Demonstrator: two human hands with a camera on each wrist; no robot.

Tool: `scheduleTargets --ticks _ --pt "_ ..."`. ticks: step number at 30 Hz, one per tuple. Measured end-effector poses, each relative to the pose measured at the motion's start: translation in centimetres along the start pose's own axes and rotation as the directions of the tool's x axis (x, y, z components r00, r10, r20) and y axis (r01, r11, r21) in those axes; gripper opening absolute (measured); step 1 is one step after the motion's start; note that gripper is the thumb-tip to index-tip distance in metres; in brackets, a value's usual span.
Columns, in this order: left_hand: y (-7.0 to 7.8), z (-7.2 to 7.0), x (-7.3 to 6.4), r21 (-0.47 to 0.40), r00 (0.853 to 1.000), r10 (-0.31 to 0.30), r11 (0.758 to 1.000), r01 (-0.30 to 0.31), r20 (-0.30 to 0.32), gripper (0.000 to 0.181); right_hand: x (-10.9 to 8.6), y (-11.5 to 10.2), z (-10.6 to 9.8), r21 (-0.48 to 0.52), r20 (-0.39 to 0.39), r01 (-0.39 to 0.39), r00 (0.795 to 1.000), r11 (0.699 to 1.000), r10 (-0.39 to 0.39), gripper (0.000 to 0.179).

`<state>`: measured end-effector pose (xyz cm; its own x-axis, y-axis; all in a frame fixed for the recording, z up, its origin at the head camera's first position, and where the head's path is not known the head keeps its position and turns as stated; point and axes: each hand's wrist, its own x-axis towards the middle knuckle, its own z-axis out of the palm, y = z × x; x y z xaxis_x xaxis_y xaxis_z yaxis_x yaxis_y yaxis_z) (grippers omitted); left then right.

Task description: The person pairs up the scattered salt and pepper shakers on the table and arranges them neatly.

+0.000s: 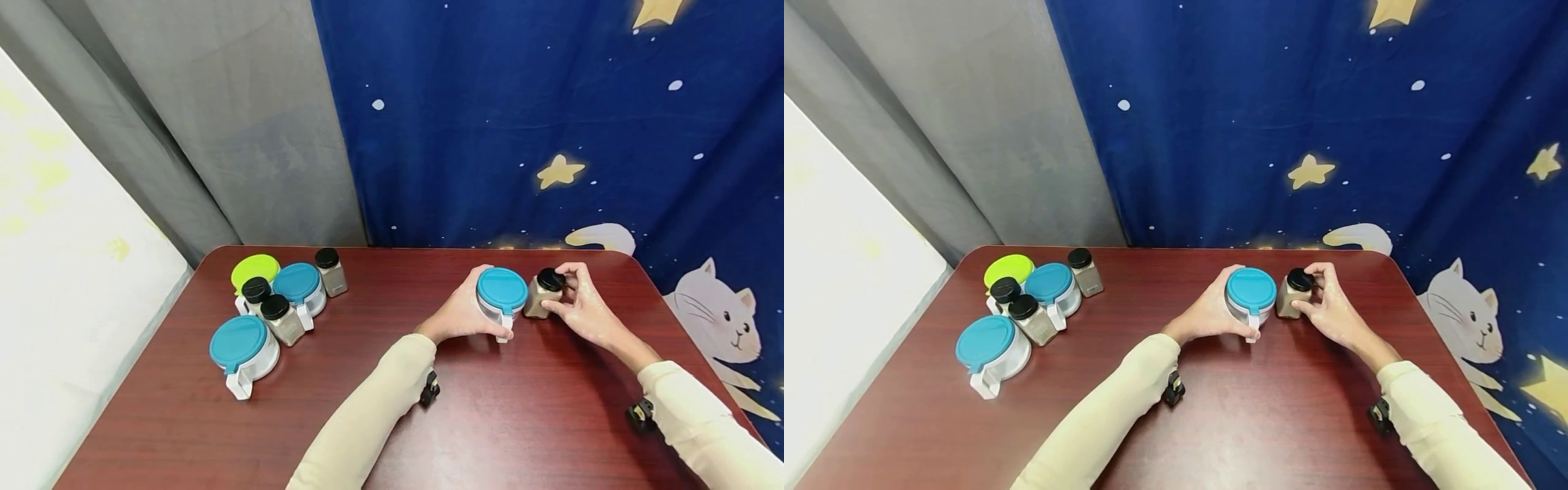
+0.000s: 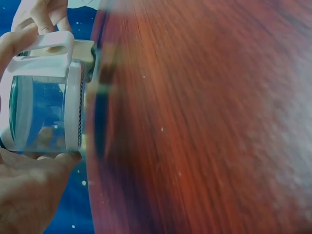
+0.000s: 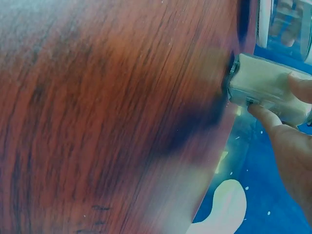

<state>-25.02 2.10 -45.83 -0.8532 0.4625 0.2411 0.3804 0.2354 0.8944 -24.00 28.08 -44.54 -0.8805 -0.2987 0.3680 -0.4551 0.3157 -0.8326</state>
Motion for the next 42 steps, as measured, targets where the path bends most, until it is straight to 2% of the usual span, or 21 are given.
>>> scheduleTargets --ticks 5,11,15,24,28,34,42 --pt "-0.5 0.3 0.9 -0.025 0.999 -0.041 0.999 0.041 -0.020 0.117 0.3 0.3 -0.1 0.009 -0.013 -0.003 1.000 1.000 0.004 0.066" --pt "-1.2 0.9 1.3 -0.057 0.995 -0.074 0.996 0.071 -0.060 0.115 0.2 0.7 0.2 0.047 -0.035 -0.003 0.999 0.999 0.005 0.066" --pt "-1.4 1.2 1.4 -0.053 0.997 -0.061 0.997 0.058 -0.055 0.116 0.2 0.9 0.4 0.059 -0.032 -0.001 0.999 0.998 0.003 0.066" --pt "-1.4 1.2 2.3 -0.044 0.994 -0.104 0.994 0.102 -0.041 0.119 0.5 1.1 1.0 0.015 -0.020 -0.034 0.999 0.999 0.035 0.062" --pt "-1.6 1.3 2.7 -0.038 0.995 -0.097 0.995 0.095 -0.034 0.120 0.6 1.1 1.1 -0.006 -0.018 -0.050 0.999 0.999 0.050 0.061" --pt "-1.9 1.7 3.2 -0.050 0.995 -0.087 0.995 0.085 -0.039 0.119 0.6 1.3 1.0 0.038 -0.022 -0.053 0.998 0.998 0.054 0.063" --pt "-1.5 1.9 3.7 -0.106 0.997 -0.073 0.992 0.070 -0.030 0.118 0.6 1.6 0.8 0.083 -0.052 -0.052 0.997 0.995 0.057 0.065"
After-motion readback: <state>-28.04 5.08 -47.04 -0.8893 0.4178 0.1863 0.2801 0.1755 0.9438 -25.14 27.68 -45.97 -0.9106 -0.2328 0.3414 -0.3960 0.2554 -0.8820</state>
